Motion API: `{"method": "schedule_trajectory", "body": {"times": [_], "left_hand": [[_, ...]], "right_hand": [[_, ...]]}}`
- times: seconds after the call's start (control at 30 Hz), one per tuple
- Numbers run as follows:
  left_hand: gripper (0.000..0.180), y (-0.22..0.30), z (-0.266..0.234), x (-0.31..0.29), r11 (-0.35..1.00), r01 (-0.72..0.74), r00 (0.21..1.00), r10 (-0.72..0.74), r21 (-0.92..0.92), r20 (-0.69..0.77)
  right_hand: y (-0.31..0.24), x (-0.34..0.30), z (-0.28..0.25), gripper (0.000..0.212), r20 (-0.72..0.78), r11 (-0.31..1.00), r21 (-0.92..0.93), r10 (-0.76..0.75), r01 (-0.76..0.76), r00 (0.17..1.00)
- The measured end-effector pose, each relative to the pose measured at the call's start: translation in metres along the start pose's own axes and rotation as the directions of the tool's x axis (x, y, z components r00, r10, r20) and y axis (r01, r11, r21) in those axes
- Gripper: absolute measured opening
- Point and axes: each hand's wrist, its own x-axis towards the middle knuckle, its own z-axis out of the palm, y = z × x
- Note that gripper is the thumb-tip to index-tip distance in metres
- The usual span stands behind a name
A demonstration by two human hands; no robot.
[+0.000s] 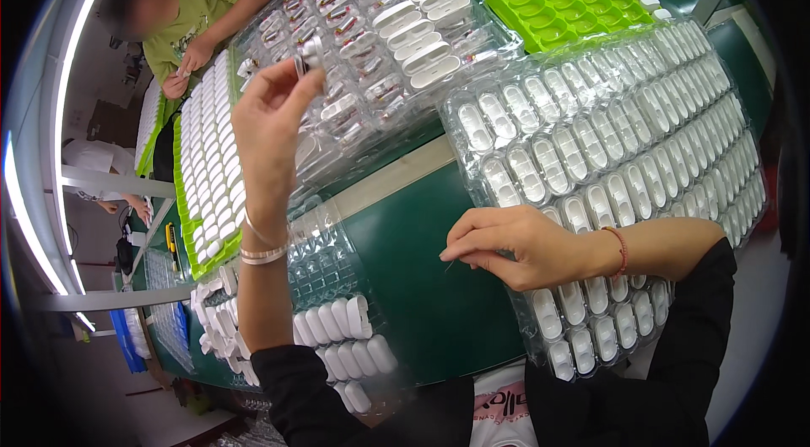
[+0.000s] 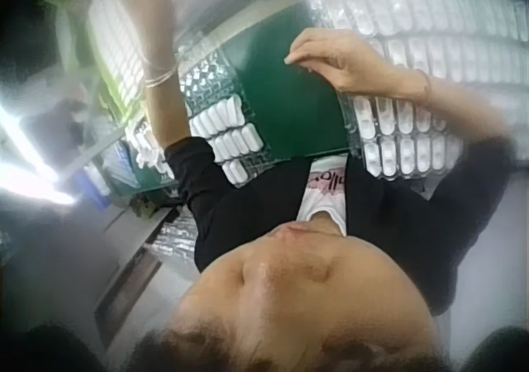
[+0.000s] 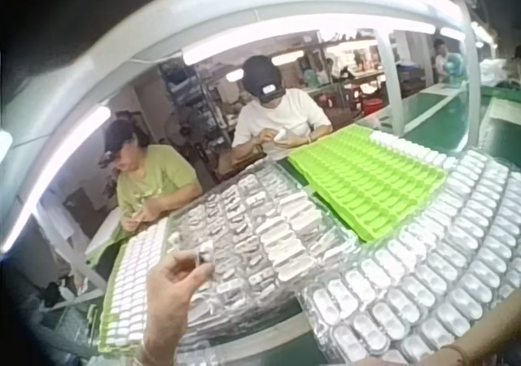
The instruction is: The person repeatedly picks up white earbud case halves and clear plastic lids from trays on a green table. They insert the lids into the cases, close them, and place the assembled units into a clear plastic tray. The process is repeated continuously with multiple units.
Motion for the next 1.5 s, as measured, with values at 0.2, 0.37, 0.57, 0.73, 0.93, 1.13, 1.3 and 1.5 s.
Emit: {"method": "schedule_trajectory", "body": {"times": [0.2, 0.37, 0.57, 0.73, 0.93, 1.13, 1.3, 1.5], "left_hand": [[0.028, 0.034, 0.019, -0.116, 0.951, 0.189, 0.978, -0.16, -0.244, 0.133], [0.033, 0.034, 0.044, -0.15, 0.9, 0.318, 0.946, -0.282, -0.299, 0.156], [0.04, 0.033, 0.067, -0.164, 0.892, 0.27, 0.963, -0.247, -0.362, 0.11], [0.04, 0.031, 0.057, -0.171, 0.884, 0.289, 0.953, -0.228, -0.368, 0.199], [0.043, 0.029, 0.037, -0.18, 0.897, 0.294, 0.932, -0.193, -0.329, 0.308], [0.031, 0.033, 0.036, -0.191, 0.999, 0.024, 0.989, -0.03, 0.042, 0.144], [0.033, 0.037, 0.047, -0.195, 0.975, -0.114, 0.983, 0.083, 0.193, 0.161], [0.029, 0.032, 0.055, -0.2, 0.993, -0.068, 0.986, 0.052, 0.093, 0.159]], "right_hand": [[-0.004, 0.002, 0.001, 0.031, -0.018, 1.0, 0.019, 0.005, -0.005, 1.0], [-0.007, 0.003, 0.008, 0.044, -0.166, 0.999, 0.014, -0.049, 0.052, 0.985], [-0.004, 0.001, 0.002, 0.043, -0.064, 0.951, 0.3, 0.103, -0.079, 0.993], [-0.001, 0.0, 0.001, 0.038, 0.047, 0.879, 0.448, 0.163, -0.166, 0.986], [-0.011, 0.009, -0.018, 0.034, 0.458, 0.65, 0.594, 0.211, -0.474, 0.863], [-0.014, 0.005, -0.003, 0.035, -0.064, 0.997, 0.03, -0.062, 0.064, 0.996], [-0.008, 0.003, 0.003, 0.031, -0.004, 0.98, -0.03, -0.198, 0.198, 0.98], [-0.014, -0.001, 0.007, 0.026, -0.079, 0.988, -0.073, -0.141, 0.135, 0.987]]}}
